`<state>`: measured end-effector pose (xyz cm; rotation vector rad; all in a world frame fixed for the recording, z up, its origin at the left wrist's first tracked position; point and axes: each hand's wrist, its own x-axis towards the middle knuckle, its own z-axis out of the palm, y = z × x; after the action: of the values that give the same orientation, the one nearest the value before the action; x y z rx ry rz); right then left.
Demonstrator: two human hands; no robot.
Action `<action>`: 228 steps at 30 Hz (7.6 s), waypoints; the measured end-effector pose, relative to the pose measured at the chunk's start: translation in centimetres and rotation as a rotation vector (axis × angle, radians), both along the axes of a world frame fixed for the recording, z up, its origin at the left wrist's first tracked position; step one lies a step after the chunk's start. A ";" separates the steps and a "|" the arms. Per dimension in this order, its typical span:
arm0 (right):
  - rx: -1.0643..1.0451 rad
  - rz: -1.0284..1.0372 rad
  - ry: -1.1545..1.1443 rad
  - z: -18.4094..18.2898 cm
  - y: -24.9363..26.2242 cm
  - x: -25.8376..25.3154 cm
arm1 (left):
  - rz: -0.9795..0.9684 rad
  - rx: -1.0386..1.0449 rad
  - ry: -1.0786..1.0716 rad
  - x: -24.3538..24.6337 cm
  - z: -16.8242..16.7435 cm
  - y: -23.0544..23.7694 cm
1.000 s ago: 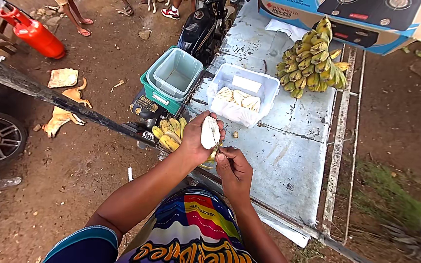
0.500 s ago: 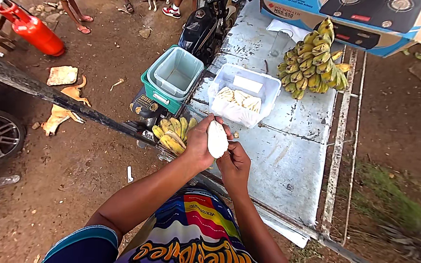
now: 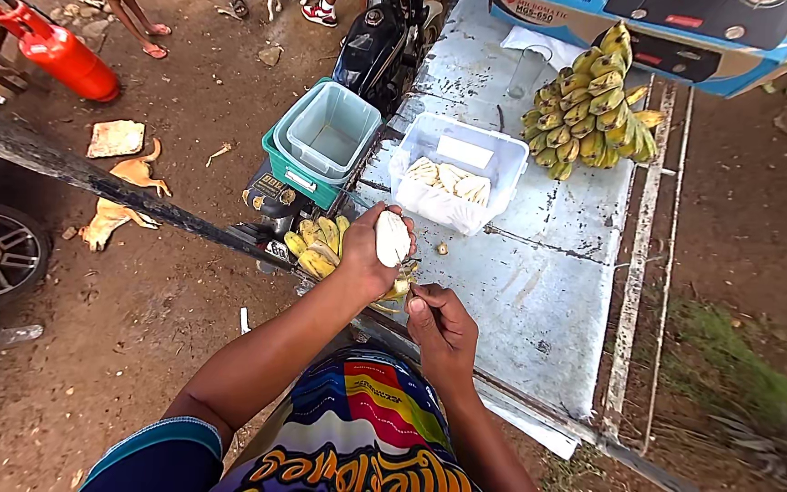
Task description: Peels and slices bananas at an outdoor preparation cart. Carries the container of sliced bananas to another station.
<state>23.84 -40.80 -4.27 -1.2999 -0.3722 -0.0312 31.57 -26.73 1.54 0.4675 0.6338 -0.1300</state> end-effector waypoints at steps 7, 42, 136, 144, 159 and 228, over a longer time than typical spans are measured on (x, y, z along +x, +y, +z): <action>-0.016 -0.022 0.017 -0.4 0.4 0.6 | -0.044 0.010 -0.036 -0.6 0.1 -0.1; -0.053 -0.028 -0.005 -1.0 0.3 0.8 | -0.023 0.018 0.039 0.3 0.0 -0.1; -0.040 -0.035 0.073 -0.7 1.4 2.3 | -0.015 0.149 -0.169 -0.7 -2.5 0.4; -0.005 -0.013 0.059 -0.2 1.1 1.6 | 0.033 0.146 -0.147 -0.1 -1.7 0.5; -0.031 -0.058 0.084 -1.8 2.3 3.3 | 0.045 0.090 -0.036 -1.6 -0.2 -0.9; 0.094 -0.054 0.218 -1.2 2.1 4.2 | -0.202 0.547 -0.504 -1.8 -2.3 1.7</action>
<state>28.05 -38.68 -5.47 -1.2064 -0.1473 0.0466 29.77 -25.05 -0.81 1.0535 0.1132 -0.0233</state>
